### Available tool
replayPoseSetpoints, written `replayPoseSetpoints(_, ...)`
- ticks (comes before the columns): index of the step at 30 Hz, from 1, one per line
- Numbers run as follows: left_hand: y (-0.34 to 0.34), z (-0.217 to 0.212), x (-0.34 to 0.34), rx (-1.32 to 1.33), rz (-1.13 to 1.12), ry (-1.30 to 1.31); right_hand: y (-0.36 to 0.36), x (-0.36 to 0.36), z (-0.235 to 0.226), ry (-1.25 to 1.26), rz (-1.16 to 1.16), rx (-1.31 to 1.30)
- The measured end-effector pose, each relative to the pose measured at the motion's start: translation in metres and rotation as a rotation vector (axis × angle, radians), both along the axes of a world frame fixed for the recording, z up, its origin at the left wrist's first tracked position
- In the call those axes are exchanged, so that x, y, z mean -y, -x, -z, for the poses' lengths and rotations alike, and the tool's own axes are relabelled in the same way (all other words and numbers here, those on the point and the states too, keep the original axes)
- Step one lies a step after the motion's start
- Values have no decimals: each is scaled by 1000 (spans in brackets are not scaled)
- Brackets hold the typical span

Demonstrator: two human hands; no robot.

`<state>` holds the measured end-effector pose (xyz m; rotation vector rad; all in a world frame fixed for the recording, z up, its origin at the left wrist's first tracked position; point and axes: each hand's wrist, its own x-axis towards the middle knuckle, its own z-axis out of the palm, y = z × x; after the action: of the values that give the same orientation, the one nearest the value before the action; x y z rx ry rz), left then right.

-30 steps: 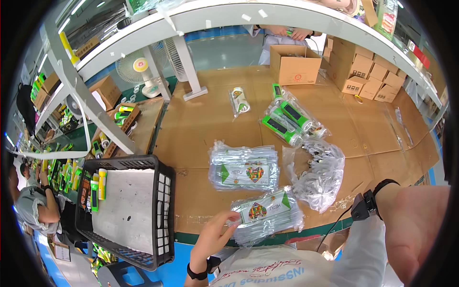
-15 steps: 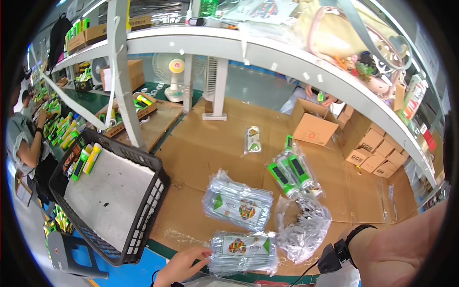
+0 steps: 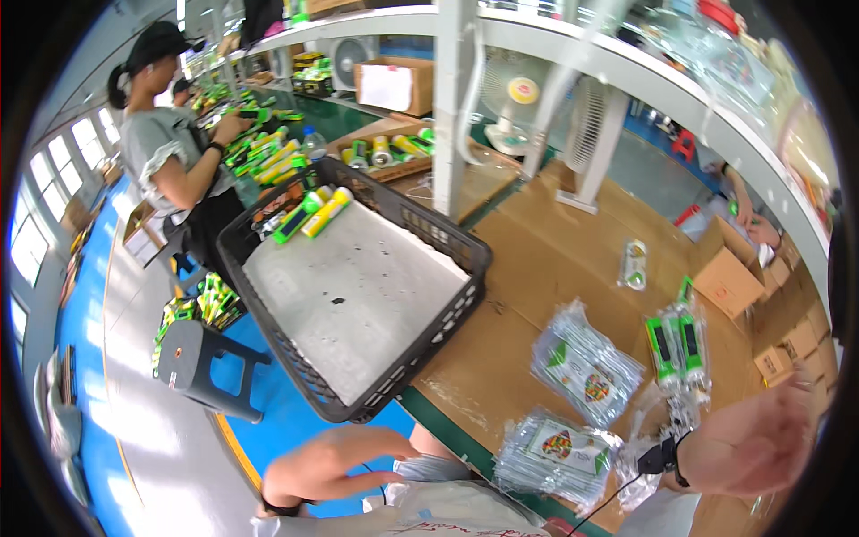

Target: Packing flashlights into plastic bags on a factory assembly line.

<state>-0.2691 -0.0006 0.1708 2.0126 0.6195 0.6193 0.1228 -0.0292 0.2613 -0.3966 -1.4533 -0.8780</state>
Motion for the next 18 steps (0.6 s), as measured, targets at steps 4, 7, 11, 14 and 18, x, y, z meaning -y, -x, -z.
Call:
replayPoseSetpoints(4,83,-65,-27,-191,-387,170,29,-22,63,1005,-127,87)
replayPoseSetpoints(7,142,-75,-107,-450,-549,-48,28,-13,98,1363,-48,75)
replayPoseSetpoints(11,206,-45,-244,-1284,-738,-194,34,9,118,1552,-34,152)
replayPoseSetpoints(14,219,8,-350,-1381,-713,-140,25,29,103,1700,31,407)
replayPoseSetpoints(18,201,87,-422,-1286,-918,-310,4,40,100,1737,207,374)
